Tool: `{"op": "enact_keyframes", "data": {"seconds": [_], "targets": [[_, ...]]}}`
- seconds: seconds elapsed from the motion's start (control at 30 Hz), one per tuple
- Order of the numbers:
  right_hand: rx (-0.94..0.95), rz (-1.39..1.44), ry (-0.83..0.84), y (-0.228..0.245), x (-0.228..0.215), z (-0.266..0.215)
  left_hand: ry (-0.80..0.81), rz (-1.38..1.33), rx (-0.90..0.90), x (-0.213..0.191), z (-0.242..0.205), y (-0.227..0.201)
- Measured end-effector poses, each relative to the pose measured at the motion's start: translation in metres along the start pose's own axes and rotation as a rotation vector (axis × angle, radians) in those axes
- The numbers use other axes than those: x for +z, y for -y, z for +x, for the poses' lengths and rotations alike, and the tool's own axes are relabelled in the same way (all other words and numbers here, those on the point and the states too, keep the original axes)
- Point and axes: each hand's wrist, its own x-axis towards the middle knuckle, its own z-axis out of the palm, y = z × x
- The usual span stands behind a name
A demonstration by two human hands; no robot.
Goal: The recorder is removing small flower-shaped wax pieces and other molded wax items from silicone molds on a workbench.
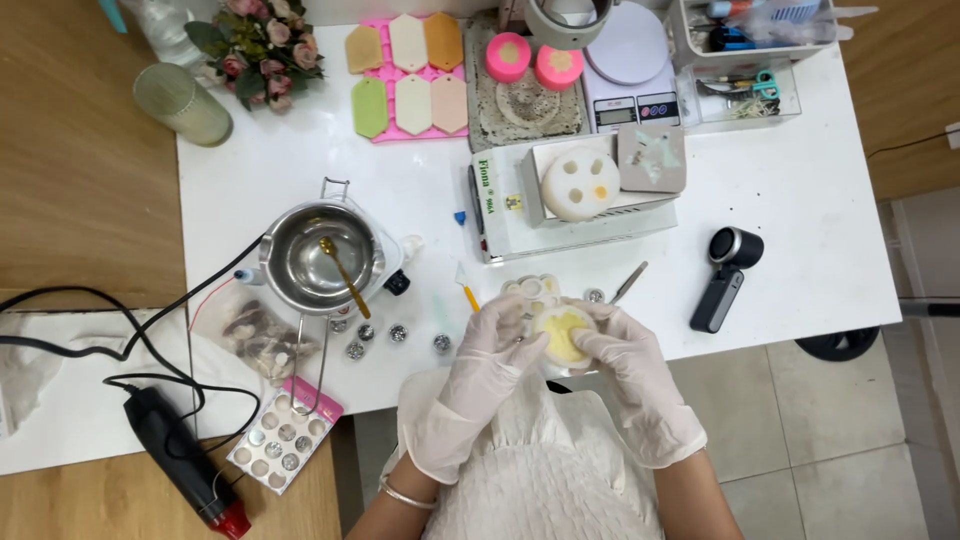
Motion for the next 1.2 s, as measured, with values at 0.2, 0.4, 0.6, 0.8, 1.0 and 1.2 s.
{"op": "enact_keyframes", "data": {"seconds": [0.2, 0.4, 0.6, 0.8, 1.0, 1.2], "targets": [[-0.177, -0.257, -0.475, -0.038, -0.12, 0.067, -0.056, 1.152, 0.383, 0.031, 0.075, -0.059], [-0.155, -0.261, -0.533, -0.076, -0.188, 0.122, -0.047, 1.517, 0.178, 0.072, 0.146, -0.085], [-0.203, -0.45, -0.576, -0.082, -0.178, 0.132, -0.052, 1.593, 0.073, 0.076, 0.178, -0.061], [-0.344, -0.834, -0.53, -0.077, -0.179, 0.132, -0.146, 1.425, 0.218, 0.07, 0.178, -0.041], [0.063, -1.384, -0.409, -0.024, -0.168, 0.103, -0.175, 1.296, 0.417, 0.065, 0.163, -0.042], [-0.204, -0.548, -0.111, 0.078, -0.073, 0.037, -0.268, 1.003, 0.624, 0.077, 0.126, -0.057]]}}
